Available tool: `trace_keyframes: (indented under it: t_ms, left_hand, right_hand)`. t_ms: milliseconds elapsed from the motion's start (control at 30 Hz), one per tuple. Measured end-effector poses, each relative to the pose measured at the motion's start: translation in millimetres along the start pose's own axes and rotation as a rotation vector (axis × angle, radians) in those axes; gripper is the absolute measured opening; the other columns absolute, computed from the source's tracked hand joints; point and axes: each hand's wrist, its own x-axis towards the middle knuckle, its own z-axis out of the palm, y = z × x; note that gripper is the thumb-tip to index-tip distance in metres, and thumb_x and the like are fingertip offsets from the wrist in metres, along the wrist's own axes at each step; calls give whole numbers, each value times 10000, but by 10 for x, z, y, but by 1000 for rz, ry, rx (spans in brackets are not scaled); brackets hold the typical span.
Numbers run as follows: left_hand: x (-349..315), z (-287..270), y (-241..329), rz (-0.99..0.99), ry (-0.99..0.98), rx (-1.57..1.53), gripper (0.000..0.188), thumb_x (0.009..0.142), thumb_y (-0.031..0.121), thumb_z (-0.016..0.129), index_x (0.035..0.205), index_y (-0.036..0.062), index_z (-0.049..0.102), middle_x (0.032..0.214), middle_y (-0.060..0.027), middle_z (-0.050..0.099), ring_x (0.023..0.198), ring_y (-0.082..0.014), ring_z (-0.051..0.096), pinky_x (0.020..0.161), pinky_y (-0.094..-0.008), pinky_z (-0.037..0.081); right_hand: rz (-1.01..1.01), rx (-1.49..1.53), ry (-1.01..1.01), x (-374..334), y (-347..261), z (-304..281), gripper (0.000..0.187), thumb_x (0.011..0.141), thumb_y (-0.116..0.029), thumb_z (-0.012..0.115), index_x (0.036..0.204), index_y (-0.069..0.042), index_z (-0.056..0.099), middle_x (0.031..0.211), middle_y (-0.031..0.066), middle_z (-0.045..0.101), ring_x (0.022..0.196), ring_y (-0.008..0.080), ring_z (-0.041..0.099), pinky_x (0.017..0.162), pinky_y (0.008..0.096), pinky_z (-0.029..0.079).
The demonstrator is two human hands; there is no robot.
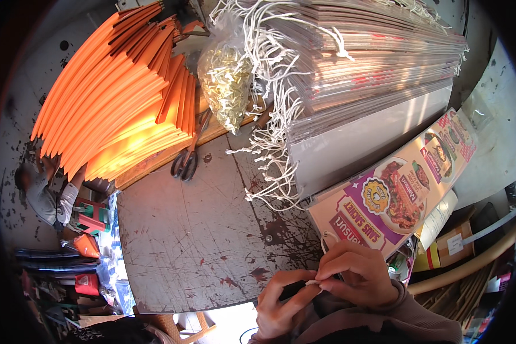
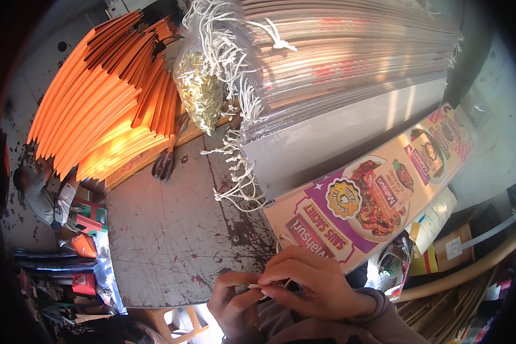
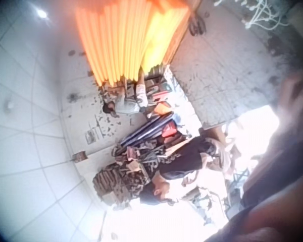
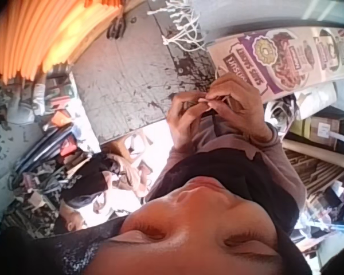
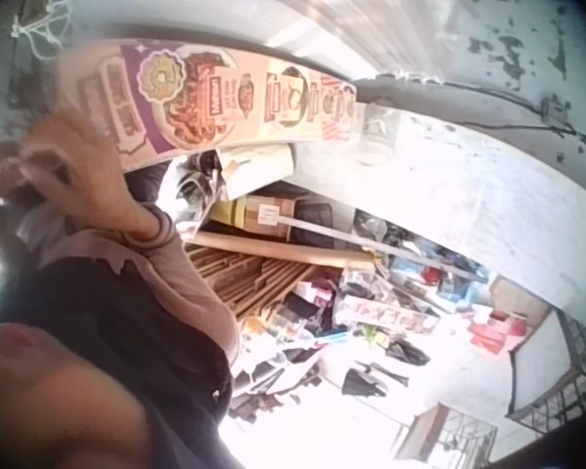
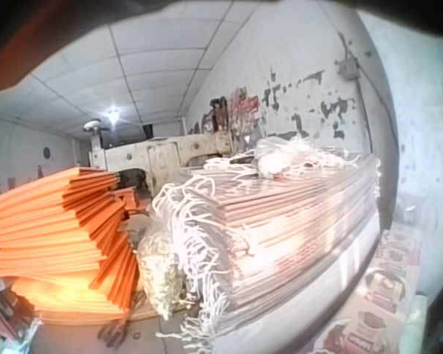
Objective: The person threads white strings through holes in printed cardboard packaging sheets by hand, tying knots to secure them as handles, and places finished pieces onto a stack.
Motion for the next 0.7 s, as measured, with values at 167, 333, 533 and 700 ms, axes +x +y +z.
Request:
trace_keyframes:
  t_ms: [167,333,533,700]
  left_hand:
    - [-70,41,-33,-56,51,63,197,686,-34,616,855,64,586,848,-87,570,695,-208,593,564,-283,485]
    - [-82,66,-94,-141,55,61,209,735,-43,593,904,66,536,836,-113,562,679,-224,575,565,-279,465]
    - [-35,339,-57,-122,479,-592,327,769,-65,559,1030,55,402,865,-169,538,738,-194,535,634,-260,451]
    - [-75,376,-139,-77,468,-552,254,755,-51,593,938,10,429,796,-137,541,668,-165,515,580,-246,431]
  right_hand:
    - [-48,-37,-43,-6,-12,9,221,710,-40,675,903,-51,568,841,61,559,696,185,564,604,265,450]
    - [-87,-84,-72,-20,5,-7,221,715,-41,673,910,-53,569,866,69,547,724,189,558,624,265,452]
    - [-143,-132,-127,-29,-1,11,222,721,-42,670,919,-56,570,897,79,531,759,193,550,648,265,455]
    - [-198,-210,-135,-99,-44,-23,223,726,-42,668,926,-58,571,922,86,519,787,196,543,668,265,457]
